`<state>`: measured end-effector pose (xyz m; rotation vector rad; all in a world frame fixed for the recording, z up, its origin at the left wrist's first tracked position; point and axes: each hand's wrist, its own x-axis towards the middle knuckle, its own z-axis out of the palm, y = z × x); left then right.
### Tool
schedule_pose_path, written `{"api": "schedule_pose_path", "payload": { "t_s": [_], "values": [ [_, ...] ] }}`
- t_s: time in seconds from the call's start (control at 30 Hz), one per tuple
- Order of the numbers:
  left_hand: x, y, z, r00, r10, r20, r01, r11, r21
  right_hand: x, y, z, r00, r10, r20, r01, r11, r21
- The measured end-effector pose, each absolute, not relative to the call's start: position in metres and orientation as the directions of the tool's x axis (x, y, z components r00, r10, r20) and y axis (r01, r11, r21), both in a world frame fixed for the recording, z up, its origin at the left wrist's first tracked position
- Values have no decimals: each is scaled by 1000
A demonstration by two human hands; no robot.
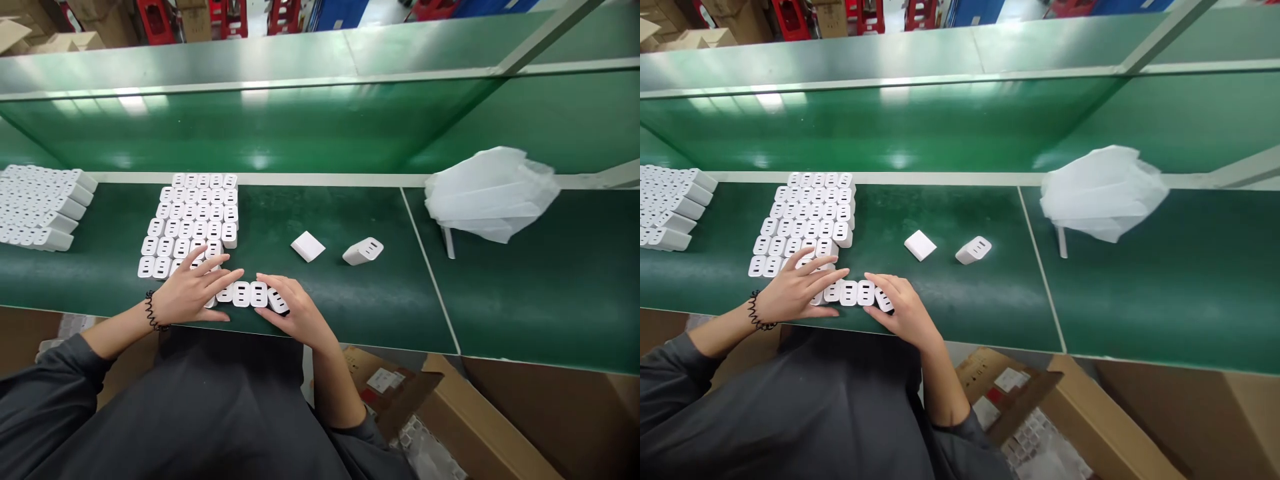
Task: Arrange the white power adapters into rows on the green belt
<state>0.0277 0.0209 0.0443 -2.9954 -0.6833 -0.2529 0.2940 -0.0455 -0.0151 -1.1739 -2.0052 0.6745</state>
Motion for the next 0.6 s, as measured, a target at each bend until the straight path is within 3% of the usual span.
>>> {"api": "schedule_pose_path", "payload": {
  "t_s": [0.33, 0.6],
  "values": [
    [26, 18, 37, 881, 387, 273, 411, -911, -31, 298, -49, -13, -306, 896, 322, 464, 436, -771],
    [-2, 10, 29, 798, 522, 301, 576, -807, -128, 302, -51, -11, -297, 896, 329, 377, 426, -822]
  ]
}}
